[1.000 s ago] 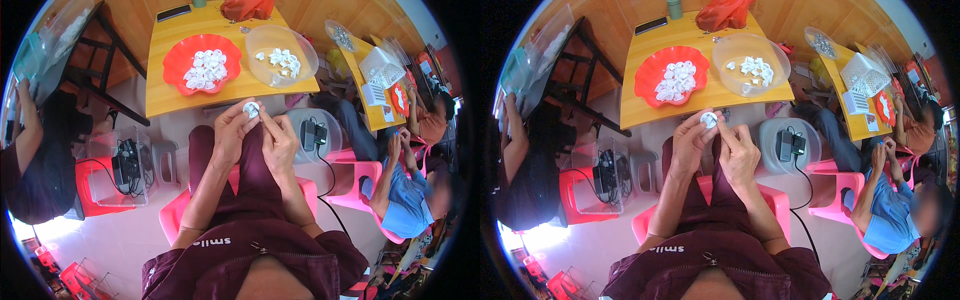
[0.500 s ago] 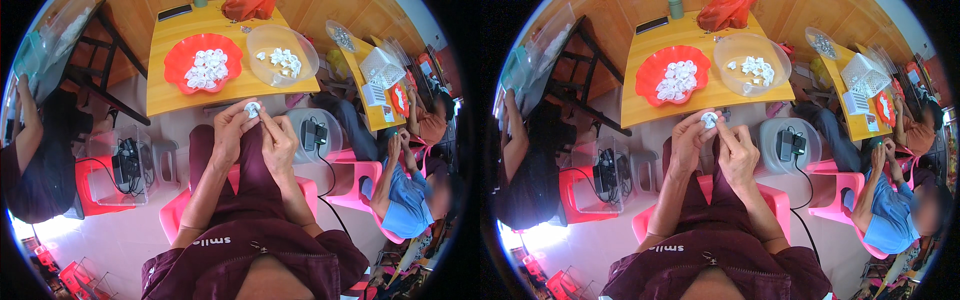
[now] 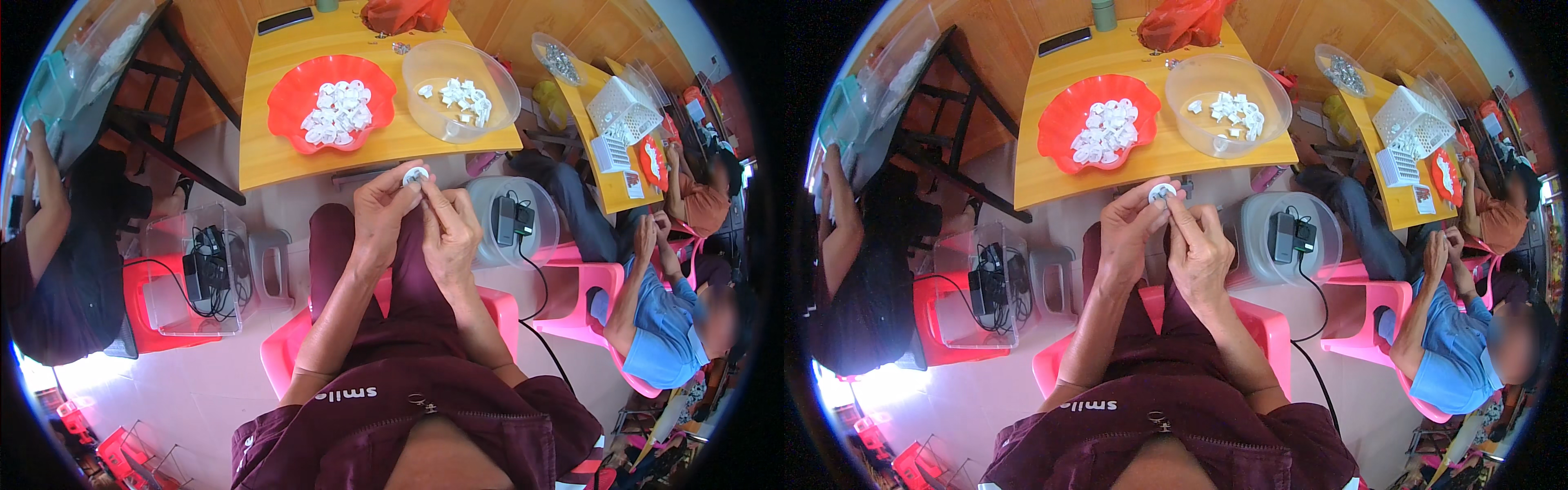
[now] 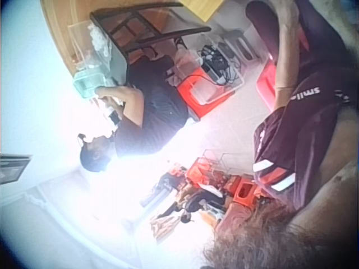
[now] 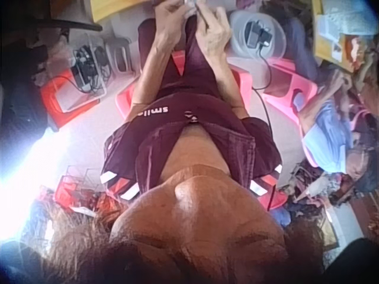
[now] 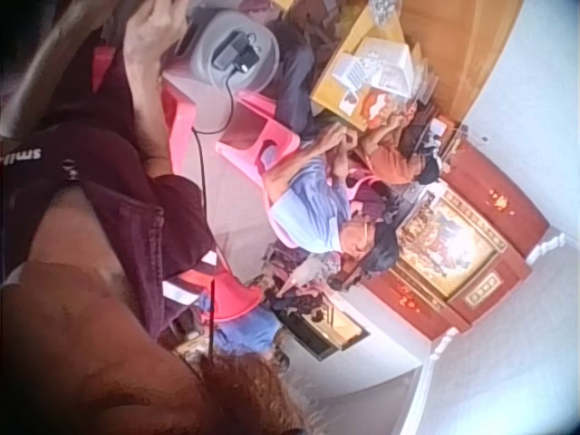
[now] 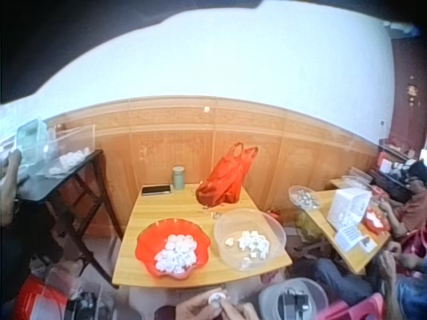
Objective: Assembling small white plastic battery components using a handheld tool.
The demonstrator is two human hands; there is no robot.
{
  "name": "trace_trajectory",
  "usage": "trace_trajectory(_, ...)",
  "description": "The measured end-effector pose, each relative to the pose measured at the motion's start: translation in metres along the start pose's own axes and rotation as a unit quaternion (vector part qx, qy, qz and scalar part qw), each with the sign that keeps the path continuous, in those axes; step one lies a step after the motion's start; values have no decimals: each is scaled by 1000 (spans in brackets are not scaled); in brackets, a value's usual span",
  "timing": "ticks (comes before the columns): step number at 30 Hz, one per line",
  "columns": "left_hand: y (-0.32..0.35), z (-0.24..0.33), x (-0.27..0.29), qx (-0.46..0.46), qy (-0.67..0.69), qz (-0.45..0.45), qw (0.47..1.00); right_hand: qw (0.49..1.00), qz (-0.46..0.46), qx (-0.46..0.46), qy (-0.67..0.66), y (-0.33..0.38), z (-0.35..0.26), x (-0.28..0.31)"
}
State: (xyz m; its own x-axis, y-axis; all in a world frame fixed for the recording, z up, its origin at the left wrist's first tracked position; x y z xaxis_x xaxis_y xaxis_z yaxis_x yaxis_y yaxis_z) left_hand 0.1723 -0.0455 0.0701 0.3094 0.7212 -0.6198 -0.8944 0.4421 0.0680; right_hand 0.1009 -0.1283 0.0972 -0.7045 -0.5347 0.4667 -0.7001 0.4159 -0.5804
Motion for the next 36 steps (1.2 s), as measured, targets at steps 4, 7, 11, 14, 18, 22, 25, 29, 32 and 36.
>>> trace_trajectory(4,1,-1,0,-24,-7,0,1000,1000,12,-6,-22,2,0,-1)
trace_trajectory(7,1,-1,0,-15,-3,11,1000,999,5,-13,-34,1,-1,-1)
trace_trajectory(11,1,-2,2,-34,-23,7,999,999,14,2,-43,1,1,-4)
trace_trajectory(14,2,-1,0,-33,-11,14,999,998,17,-4,-55,0,0,-4)
trace_trajectory(18,2,0,-1,-42,-35,21,998,998,11,-12,-68,-1,0,-3)
trace_trajectory(22,3,2,0,-39,-43,27,998,997,1,5,-79,-2,1,-4)
trace_trajectory(25,3,-1,0,-39,-31,26,998,997,-1,5,-79,-1,1,-4)
trace_trajectory(29,3,-1,-1,-46,-31,26,998,996,-8,-18,-89,0,2,-4)
trace_trajectory(32,4,0,-2,-47,-33,30,998,992,-15,-35,-116,0,3,-4)
trace_trajectory(36,5,1,-3,-48,-20,26,998,989,-20,-42,-139,0,4,-4)
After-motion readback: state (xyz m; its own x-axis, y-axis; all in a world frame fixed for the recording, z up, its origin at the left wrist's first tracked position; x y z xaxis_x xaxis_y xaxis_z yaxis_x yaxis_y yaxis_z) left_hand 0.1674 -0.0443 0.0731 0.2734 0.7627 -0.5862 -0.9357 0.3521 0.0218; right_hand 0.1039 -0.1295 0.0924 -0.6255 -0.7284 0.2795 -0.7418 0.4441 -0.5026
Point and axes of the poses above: each hand's wrist, its own y-axis away from the middle knuckle, its own x-axis out of the back of the hand, z = x × y, the point moved 4 cm from there along -y, towards the middle knuckle
